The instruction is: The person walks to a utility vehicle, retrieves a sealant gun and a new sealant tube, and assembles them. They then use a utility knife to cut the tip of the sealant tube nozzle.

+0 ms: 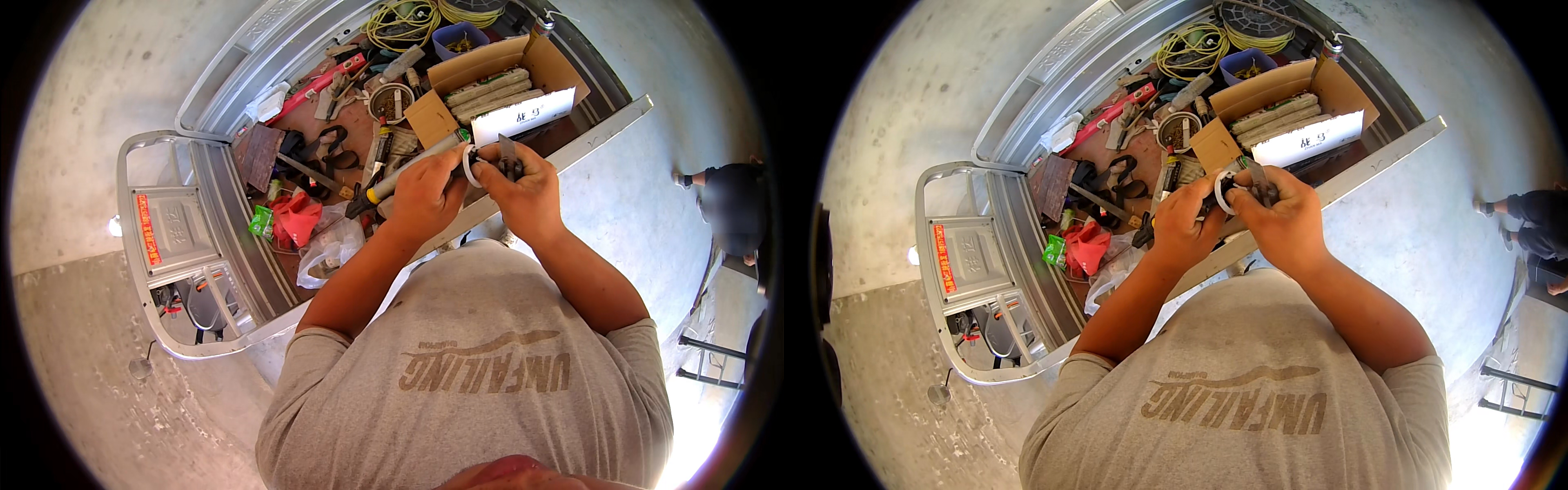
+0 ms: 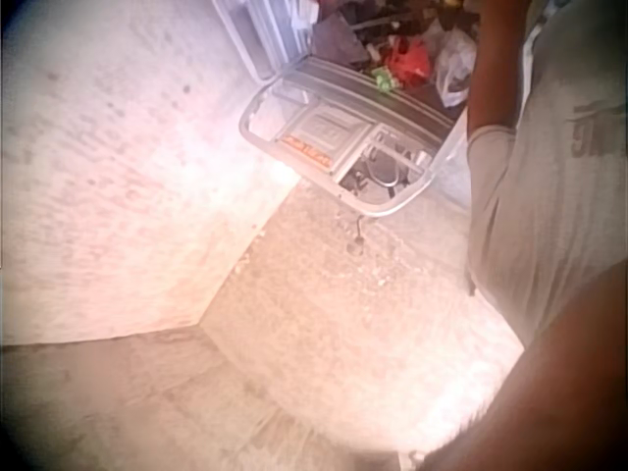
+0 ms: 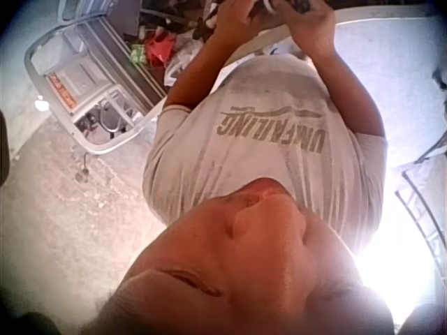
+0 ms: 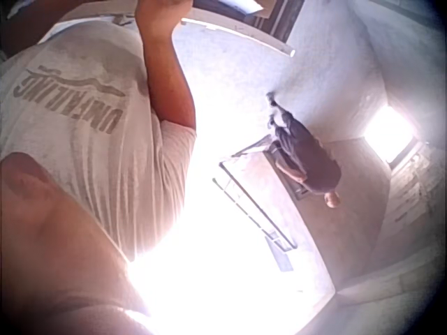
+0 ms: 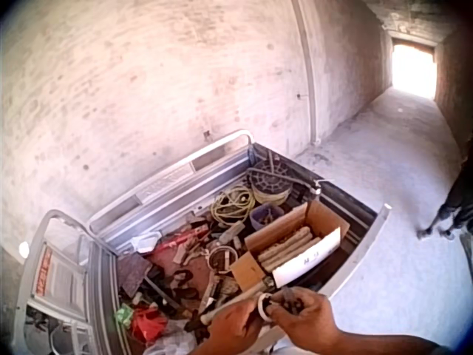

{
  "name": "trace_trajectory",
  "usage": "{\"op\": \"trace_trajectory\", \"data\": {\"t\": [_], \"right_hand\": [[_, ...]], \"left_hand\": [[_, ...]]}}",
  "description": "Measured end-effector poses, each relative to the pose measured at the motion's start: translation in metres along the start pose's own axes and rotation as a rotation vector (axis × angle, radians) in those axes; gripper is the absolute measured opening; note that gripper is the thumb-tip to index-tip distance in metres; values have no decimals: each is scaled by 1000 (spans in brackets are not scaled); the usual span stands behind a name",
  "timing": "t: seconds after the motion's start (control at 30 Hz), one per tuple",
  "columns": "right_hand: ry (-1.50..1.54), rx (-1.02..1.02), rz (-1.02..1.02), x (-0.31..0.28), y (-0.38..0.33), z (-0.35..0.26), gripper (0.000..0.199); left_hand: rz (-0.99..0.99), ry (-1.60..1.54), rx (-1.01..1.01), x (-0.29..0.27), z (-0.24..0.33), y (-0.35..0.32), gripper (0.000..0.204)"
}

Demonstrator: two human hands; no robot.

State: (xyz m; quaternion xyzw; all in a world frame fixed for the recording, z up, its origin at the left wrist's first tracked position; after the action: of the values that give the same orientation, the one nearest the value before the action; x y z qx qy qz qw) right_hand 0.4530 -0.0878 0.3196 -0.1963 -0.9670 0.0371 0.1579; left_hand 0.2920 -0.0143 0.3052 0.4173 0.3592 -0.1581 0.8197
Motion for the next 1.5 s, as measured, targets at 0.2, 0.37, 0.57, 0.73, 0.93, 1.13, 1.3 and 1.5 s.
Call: {"op": "trace_trajectory", "data": {"t": [0.2, 0.37, 0.57, 0.73, 0.93, 1.13, 1.3, 1.5], "right_hand": [[12, -21, -52, -1, 5, 2, 11], [-24, -17, -124, -5, 13, 4, 7], [-160, -29, -129, -8, 22, 4, 9], [-321, -256, -109, -6, 21, -1, 12], [-434, -562, -142, -5, 20, -8, 14], [-478, -739, -178, -4, 17, -10, 19], [-468, -829, -127, -8, 16, -12, 21], [-414, -681, 49, -30, 23, -37, 15]], "left_hand": [[6, 15, 41, 0, 0, 1, 44], [-22, -53, 6, 2, -1, 0, 45], [13, -71, 40, 5, -1, 2, 49], [13, -86, 7, 3, 0, 1, 48], [34, -85, -27, 5, -1, 2, 46], [9, -107, -76, 5, 1, 2, 46], [-85, -143, -246, 7, -1, -3, 43], [-57, -275, -406, -1, -21, -7, 31]]}}
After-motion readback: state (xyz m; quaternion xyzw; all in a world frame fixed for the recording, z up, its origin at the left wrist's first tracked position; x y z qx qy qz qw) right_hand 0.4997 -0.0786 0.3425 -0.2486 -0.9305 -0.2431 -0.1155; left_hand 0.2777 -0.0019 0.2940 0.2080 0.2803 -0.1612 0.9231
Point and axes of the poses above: each hand's wrist, its own y-axis towards the middle knuckle, its own x-axis out of the palm, z = x × y, the point moved 3 cm from there along y, towards the middle knuckle, and after that the axes turned 14 degrees about y, right-handed, at the moved point
